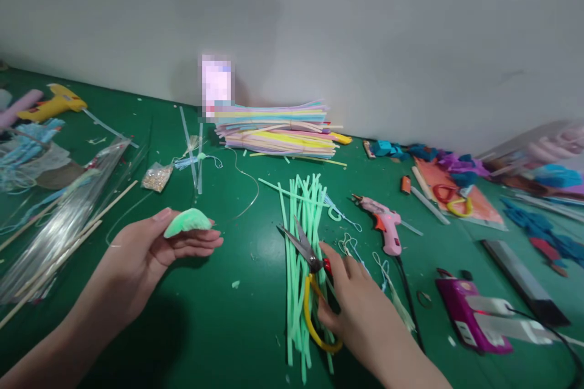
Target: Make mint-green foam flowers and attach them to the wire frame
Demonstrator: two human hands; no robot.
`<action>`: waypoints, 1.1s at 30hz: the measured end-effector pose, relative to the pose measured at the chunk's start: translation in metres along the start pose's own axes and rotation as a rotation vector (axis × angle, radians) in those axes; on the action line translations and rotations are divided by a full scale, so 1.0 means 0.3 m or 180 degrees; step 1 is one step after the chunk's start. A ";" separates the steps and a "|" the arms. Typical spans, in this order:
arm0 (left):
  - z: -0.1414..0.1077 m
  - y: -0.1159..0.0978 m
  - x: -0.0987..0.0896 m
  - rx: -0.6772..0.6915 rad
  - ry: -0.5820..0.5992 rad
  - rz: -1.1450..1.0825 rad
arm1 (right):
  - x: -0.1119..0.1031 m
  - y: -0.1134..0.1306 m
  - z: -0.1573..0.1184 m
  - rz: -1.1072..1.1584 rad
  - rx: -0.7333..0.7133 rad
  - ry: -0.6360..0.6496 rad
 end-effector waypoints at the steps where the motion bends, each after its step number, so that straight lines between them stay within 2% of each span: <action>1: 0.000 0.001 -0.001 0.0024 -0.0005 0.0026 | -0.001 0.010 0.006 0.0030 0.0005 0.0013; 4: -0.001 0.007 -0.018 0.0198 0.0046 0.0220 | -0.015 0.019 0.020 0.0266 0.0083 0.0139; 6: 0.000 0.014 -0.037 0.0394 0.0099 0.0446 | -0.033 -0.005 0.023 0.0634 0.0310 0.0229; 8: 0.004 0.022 -0.055 0.0547 0.0085 0.0596 | -0.054 -0.049 0.020 0.1237 0.0624 0.0298; 10: 0.011 0.028 -0.067 0.0569 0.0026 0.0600 | -0.074 -0.092 0.010 0.2139 0.0866 0.0392; 12: 0.018 0.032 -0.068 0.0530 -0.0037 0.0559 | -0.092 -0.114 -0.004 0.2891 0.0913 0.0457; 14: 0.027 0.034 -0.064 0.0477 -0.0110 0.0568 | -0.113 -0.105 -0.018 0.3034 0.0808 0.0231; 15: 0.031 0.034 -0.062 0.0452 -0.0147 0.0578 | -0.125 -0.089 -0.023 0.2837 0.0725 -0.0005; 17: 0.038 0.034 -0.057 0.0398 -0.0206 0.0619 | -0.150 -0.035 -0.027 0.1989 0.0461 -0.0471; 20: 0.036 0.025 -0.055 0.0341 -0.0304 0.0725 | -0.189 0.080 -0.016 0.0556 -0.0477 -0.1501; 21: 0.032 0.019 -0.054 0.0347 -0.0300 0.0797 | -0.193 0.116 -0.007 0.0252 -0.0823 -0.1645; 23: 0.019 0.004 -0.048 0.0404 -0.0188 0.0964 | -0.198 0.170 0.018 -0.0227 -0.1270 -0.1816; 26: -0.001 -0.018 -0.036 0.0418 0.0024 0.1136 | -0.201 0.214 0.056 -0.0642 -0.1628 -0.1988; 33: -0.012 -0.019 -0.032 0.0362 -0.0122 0.1415 | -0.202 0.251 0.108 -0.0740 -0.1929 -0.1817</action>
Point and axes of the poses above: each hand's wrist, its own z-axis towards the middle knuckle, its own x-axis out of the palm, y = z × x, the point moved 2 cm from there along z, towards the middle knuckle, and after that the axes turned 1 degree about -x, right-handed, at the moved point
